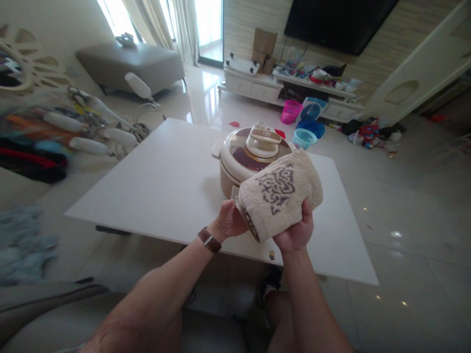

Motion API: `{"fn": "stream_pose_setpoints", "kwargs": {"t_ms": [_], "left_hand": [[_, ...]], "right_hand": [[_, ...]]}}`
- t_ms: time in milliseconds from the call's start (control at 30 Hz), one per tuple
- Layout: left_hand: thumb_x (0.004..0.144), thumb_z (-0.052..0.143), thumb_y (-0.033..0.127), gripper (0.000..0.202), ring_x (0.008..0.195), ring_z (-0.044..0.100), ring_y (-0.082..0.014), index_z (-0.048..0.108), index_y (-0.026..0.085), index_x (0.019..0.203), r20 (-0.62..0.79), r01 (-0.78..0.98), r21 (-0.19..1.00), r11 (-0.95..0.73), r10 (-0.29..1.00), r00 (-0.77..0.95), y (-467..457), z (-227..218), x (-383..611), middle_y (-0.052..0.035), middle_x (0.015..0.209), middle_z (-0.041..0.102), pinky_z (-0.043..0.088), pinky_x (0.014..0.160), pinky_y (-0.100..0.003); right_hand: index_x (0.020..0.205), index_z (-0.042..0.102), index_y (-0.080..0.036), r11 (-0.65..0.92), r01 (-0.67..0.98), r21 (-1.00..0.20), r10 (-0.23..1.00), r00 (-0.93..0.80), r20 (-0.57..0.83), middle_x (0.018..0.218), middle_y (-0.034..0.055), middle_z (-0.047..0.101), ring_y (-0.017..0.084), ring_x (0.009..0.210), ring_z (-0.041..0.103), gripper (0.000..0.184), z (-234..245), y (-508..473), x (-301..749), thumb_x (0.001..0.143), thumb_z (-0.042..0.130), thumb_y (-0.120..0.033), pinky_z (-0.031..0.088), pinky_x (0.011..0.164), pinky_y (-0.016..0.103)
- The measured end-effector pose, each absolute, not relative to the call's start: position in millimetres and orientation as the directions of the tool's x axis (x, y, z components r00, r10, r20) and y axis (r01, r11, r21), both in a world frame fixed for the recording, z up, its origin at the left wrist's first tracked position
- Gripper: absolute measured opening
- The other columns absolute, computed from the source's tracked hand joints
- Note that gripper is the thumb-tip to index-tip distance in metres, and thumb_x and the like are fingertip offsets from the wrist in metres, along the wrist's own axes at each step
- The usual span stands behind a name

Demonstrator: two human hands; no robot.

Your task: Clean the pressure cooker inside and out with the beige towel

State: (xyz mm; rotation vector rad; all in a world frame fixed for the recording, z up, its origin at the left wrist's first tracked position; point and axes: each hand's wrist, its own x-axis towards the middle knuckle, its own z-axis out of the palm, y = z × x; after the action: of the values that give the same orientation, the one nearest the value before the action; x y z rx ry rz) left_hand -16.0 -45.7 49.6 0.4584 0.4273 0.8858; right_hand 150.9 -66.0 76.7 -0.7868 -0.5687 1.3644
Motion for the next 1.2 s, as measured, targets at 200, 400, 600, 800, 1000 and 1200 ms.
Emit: {"fn": "stream_pose_setpoints", "kwargs": {"t_ms": [200, 400, 600, 800, 1000, 1200], "left_hand": [[0.084, 0.068, 0.037, 0.049, 0.130, 0.066, -0.0375, 0.068, 0.014, 0.127, -0.208, -0.708, 0.566, 0.422, 0.905, 0.372, -51, 76, -14, -0.0152, 0.124, 0.077, 0.043, 0.120, -0.059], [0.090, 0.062, 0.032, 0.050, 0.128, 0.068, -0.0367, 0.065, 0.009, 0.134, -0.254, -0.752, 0.525, 0.398, 0.917, 0.307, -75, 109, -17, -0.0188, 0.125, 0.077, 0.045, 0.120, -0.060], [0.095, 0.055, 0.027, 0.047, 0.128, 0.068, -0.0349, 0.063, 0.008, 0.137, -0.242, -0.845, 0.524, 0.107, 0.970, -0.027, -88, 165, -89, -0.0193, 0.127, 0.076, 0.048, 0.116, -0.061], [0.099, 0.051, 0.029, 0.040, 0.132, 0.066, -0.0269, 0.066, 0.018, 0.135, -0.010, -0.721, 0.566, -0.400, 0.871, -0.491, -82, 205, -152, -0.0125, 0.131, 0.075, 0.050, 0.116, -0.052], [0.101, 0.041, 0.037, 0.048, 0.131, 0.065, -0.0202, 0.062, 0.019, 0.139, 0.000, -0.555, 0.577, -0.599, 0.680, -0.733, -35, 174, -105, -0.0116, 0.136, 0.071, 0.047, 0.118, -0.040], [0.099, 0.038, 0.059, 0.059, 0.135, 0.062, -0.0198, 0.058, 0.026, 0.143, 0.083, -0.454, 0.661, -0.597, 0.659, -0.747, 14, 122, -38, -0.0085, 0.140, 0.067, 0.046, 0.118, -0.038]], "right_hand": [[0.121, 0.072, -0.024, -0.013, -0.625, -0.781, 0.998, 0.042, -0.050, 0.121, 0.0090, 0.078, 0.029, 0.125, 0.068, 0.053, 62, -69, 147, 0.092, 0.054, -0.065, 0.043, 0.118, 0.064], [0.126, 0.069, -0.025, -0.030, -0.693, -0.721, 0.998, -0.054, 0.011, 0.121, 0.0063, 0.078, 0.026, 0.113, 0.072, 0.058, 47, -74, 147, 0.088, 0.060, -0.068, 0.061, 0.098, 0.050], [0.124, 0.071, -0.029, -0.180, -0.701, -0.690, 0.970, -0.245, -0.005, 0.111, 0.0039, 0.079, 0.018, 0.083, 0.075, 0.055, 37, -83, 155, 0.079, 0.077, -0.059, 0.059, 0.056, 0.024], [0.111, 0.076, -0.026, -0.100, -0.759, -0.643, 0.995, -0.063, -0.081, 0.096, 0.0015, 0.079, 0.014, 0.073, 0.070, 0.036, 37, -92, 168, 0.083, 0.072, -0.048, 0.054, 0.054, 0.021], [0.101, 0.077, -0.025, -0.016, -0.793, -0.609, 0.993, 0.061, -0.105, 0.086, 0.0003, 0.075, 0.013, 0.068, 0.066, 0.032, 37, -98, 175, 0.079, 0.072, -0.048, 0.051, 0.056, 0.024], [0.100, 0.077, -0.025, 0.067, -0.789, -0.610, 0.987, 0.142, -0.074, 0.086, 0.0007, 0.073, 0.014, 0.071, 0.064, 0.031, 42, -84, 188, 0.081, 0.071, -0.048, 0.052, 0.061, 0.027]]}}
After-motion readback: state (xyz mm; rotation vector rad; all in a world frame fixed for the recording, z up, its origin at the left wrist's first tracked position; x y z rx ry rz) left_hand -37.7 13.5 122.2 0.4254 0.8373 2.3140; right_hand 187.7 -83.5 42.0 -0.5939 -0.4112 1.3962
